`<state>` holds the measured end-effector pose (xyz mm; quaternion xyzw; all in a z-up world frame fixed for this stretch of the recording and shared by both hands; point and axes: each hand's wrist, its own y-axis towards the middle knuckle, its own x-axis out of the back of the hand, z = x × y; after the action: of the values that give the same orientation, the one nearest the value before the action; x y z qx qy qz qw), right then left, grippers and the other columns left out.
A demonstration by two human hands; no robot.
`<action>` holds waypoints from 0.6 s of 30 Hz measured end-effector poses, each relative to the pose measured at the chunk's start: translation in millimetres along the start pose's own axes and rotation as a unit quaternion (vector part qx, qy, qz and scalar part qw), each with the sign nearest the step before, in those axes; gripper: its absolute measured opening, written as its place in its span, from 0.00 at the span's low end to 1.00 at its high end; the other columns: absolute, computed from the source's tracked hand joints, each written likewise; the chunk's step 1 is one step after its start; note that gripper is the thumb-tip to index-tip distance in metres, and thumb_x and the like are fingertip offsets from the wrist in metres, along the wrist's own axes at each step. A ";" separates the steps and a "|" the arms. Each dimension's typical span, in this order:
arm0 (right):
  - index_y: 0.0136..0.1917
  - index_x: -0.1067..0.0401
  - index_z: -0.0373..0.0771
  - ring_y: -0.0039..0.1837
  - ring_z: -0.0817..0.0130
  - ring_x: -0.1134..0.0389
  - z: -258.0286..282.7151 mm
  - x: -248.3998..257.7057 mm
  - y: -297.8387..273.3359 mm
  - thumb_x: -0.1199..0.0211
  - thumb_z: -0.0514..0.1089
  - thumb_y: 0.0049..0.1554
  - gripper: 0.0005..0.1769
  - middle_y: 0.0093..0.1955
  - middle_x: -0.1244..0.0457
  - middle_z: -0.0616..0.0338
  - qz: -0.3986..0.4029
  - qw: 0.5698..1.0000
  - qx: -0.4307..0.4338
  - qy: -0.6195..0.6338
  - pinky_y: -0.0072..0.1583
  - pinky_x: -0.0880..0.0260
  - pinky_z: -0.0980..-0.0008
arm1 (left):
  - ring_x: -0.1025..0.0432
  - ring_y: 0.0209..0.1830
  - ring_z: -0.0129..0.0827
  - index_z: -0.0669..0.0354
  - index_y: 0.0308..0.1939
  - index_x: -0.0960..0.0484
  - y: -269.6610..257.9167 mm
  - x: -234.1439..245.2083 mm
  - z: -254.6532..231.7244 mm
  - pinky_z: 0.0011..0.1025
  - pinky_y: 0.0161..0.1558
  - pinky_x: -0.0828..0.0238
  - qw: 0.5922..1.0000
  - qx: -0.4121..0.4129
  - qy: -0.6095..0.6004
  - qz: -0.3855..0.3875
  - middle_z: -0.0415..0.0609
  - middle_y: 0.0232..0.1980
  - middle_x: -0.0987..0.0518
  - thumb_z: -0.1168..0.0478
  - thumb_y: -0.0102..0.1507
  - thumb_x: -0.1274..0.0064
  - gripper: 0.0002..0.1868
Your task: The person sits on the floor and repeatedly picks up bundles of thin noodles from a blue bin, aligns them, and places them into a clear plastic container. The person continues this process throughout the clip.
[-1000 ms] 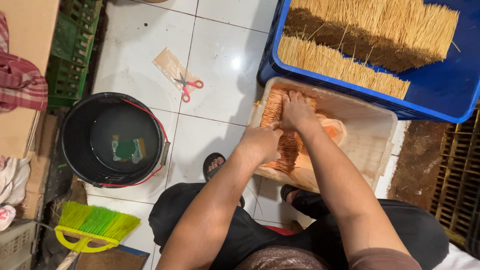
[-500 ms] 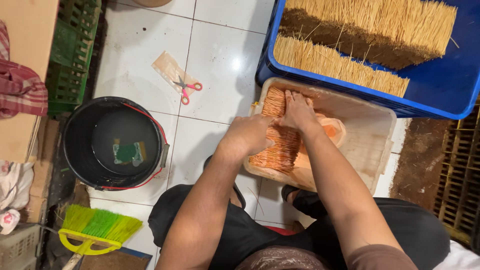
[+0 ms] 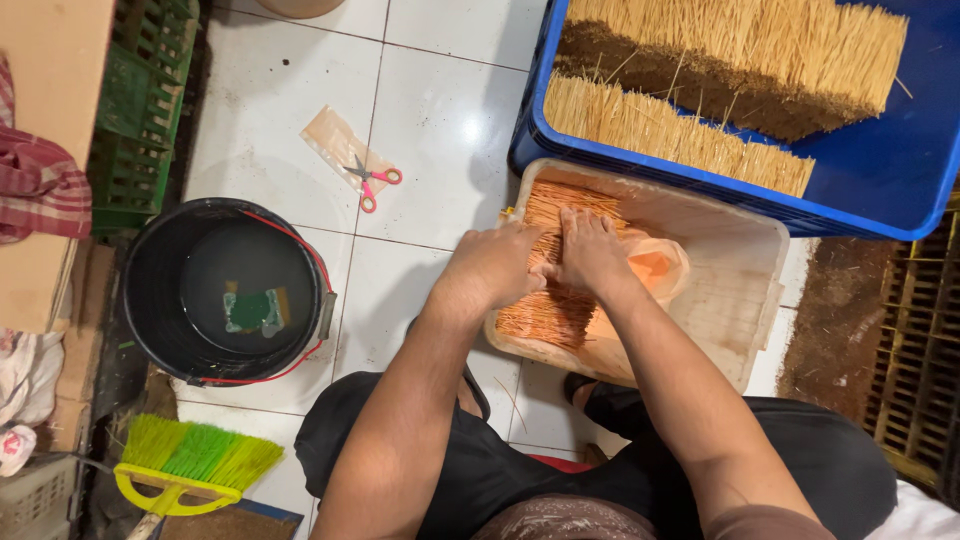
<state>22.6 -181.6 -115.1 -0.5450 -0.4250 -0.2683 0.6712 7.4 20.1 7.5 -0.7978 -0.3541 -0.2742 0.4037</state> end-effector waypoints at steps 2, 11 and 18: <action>0.81 0.52 0.32 0.81 0.49 0.53 -4.9 5.9 4.5 0.33 0.82 0.44 0.71 0.80 0.53 0.38 0.013 0.998 -0.021 0.052 0.78 0.53 0.49 | 0.26 0.58 0.49 0.55 0.67 0.28 0.7 -0.1 0.1 0.49 0.60 0.33 1.000 -0.003 0.000 -0.021 0.54 0.60 0.22 0.51 0.57 0.39 0.35; 0.77 0.42 0.38 0.79 0.46 0.46 -4.2 30.2 17.4 0.30 0.80 0.40 0.65 0.77 0.45 0.42 0.045 0.997 -0.056 0.028 0.77 0.47 0.48 | 0.25 0.59 0.46 0.55 0.67 0.28 9.3 -8.3 14.1 0.46 0.59 0.30 1.000 0.027 -0.001 -0.015 0.54 0.58 0.20 0.51 0.58 0.39 0.35; 0.76 0.41 0.28 0.78 0.45 0.47 5.4 -34.9 -19.8 0.43 0.73 0.58 0.52 0.74 0.43 0.37 -0.197 0.980 0.036 -0.007 0.77 0.54 0.45 | 0.26 0.59 0.47 0.57 0.66 0.28 10.2 -9.5 13.4 0.46 0.58 0.32 0.998 0.008 -0.003 -0.070 0.55 0.60 0.22 0.46 0.56 0.35 0.38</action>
<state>-12.5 -185.2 -135.0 -0.4277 -0.5385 -0.3760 0.6210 11.8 23.7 -11.0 -0.7690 -0.4122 -0.2964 0.3885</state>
